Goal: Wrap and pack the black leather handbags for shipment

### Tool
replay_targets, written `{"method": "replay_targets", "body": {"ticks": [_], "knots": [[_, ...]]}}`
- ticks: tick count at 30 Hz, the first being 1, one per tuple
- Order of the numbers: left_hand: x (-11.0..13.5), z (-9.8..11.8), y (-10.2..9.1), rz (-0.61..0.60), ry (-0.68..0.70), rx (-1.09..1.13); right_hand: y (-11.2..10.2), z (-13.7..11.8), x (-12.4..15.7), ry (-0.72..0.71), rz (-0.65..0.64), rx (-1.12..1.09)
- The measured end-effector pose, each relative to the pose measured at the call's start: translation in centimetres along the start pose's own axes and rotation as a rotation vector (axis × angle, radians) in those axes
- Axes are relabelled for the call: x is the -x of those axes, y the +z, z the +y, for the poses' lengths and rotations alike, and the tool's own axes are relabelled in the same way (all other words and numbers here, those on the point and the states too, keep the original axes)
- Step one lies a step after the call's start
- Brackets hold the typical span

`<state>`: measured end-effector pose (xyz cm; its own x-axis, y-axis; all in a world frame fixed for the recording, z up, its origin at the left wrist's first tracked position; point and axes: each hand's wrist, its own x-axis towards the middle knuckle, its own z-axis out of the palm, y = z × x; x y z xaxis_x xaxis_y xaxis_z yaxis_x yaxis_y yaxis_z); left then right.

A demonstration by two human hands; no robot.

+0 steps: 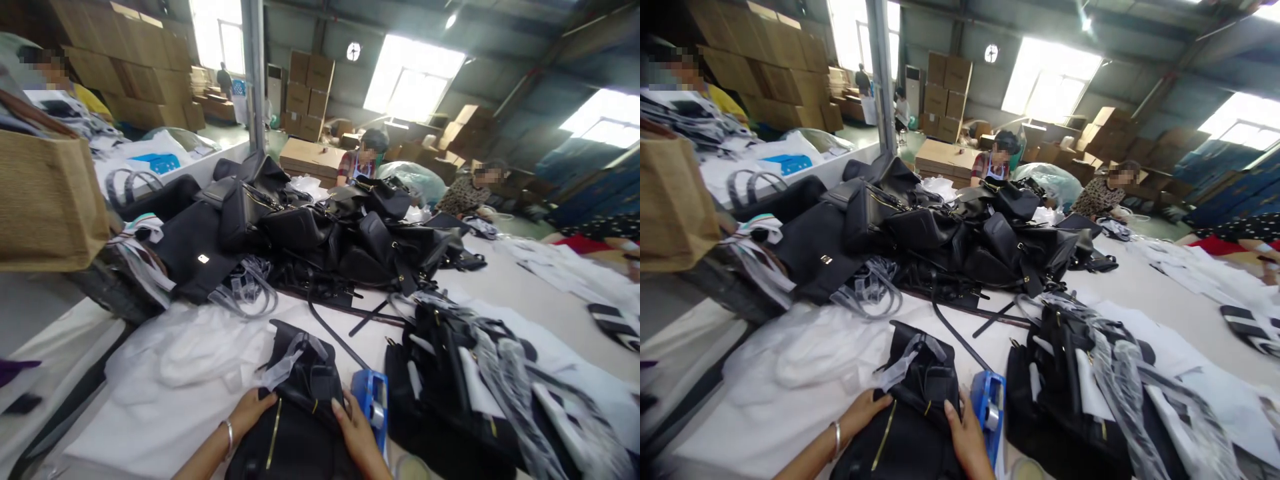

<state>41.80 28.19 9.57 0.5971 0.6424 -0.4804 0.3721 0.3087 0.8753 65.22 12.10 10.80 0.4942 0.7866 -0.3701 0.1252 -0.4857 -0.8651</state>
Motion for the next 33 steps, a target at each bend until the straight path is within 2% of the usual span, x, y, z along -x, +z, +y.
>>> {"method": "replay_targets", "body": {"ticks": [3, 6, 8, 10, 12, 14, 16, 18, 20, 22, 24, 26, 28, 31, 33], "knots": [[0.2, -0.3, -0.7, 0.125, 0.005, -0.134, -1.0, -0.8, 1.2, -0.077, 0.047, 0.181], [1.8, 0.9, -1.1, 0.336, 0.065, -0.357, -1.6, -3.1, 2.6, -0.252, 0.054, 0.378], [3.3, 2.0, -0.8, 0.475, 0.204, -0.557, -1.4, -4.5, 3.2, -0.324, 0.019, 0.492], [4.5, 3.1, 0.0, 0.529, 0.386, -0.724, -0.9, -5.5, 3.4, -0.357, -0.012, 0.600], [4.9, 4.0, 1.1, 0.465, 0.537, -0.861, -0.2, -6.2, 3.2, -0.378, -0.019, 0.684], [4.5, 4.7, 2.3, 0.337, 0.617, -0.974, 0.4, -6.9, 2.9, -0.383, -0.019, 0.712], [3.5, 5.6, 3.3, 0.227, 0.635, -1.041, 0.7, -7.9, 2.6, -0.357, -0.054, 0.647], [2.5, 6.9, 3.8, 0.166, 0.625, -1.038, 0.5, -9.4, 2.3, -0.306, -0.133, 0.485], [1.6, 8.5, 3.8, 0.118, 0.605, -0.919, -0.1, -10.9, 2.0, -0.246, -0.256, 0.241], [1.0, 10.2, 3.3, 0.046, 0.512, -0.647, -1.0, -12.1, 1.2, -0.181, -0.360, -0.051], [0.6, 11.7, 2.6, -0.056, 0.339, -0.275, -2.0, -12.9, 0.2, -0.163, -0.331, -0.223], [0.2, 13.0, 2.0, -0.152, 0.186, 0.052, -2.5, -13.4, -1.0, -0.239, -0.194, -0.159], [-0.2, 13.9, 1.7, -0.193, 0.126, 0.248, -2.3, -13.8, -2.0, -0.360, -0.114, 0.029], [-0.8, 14.7, 1.6, -0.157, 0.092, 0.382, -0.5, -14.2, -3.5, -0.489, -0.169, 0.179], [-1.1, 15.1, 1.5, -0.145, 0.076, 0.428, 1.1, -14.2, -4.7, -0.493, -0.207, 0.171]]}}
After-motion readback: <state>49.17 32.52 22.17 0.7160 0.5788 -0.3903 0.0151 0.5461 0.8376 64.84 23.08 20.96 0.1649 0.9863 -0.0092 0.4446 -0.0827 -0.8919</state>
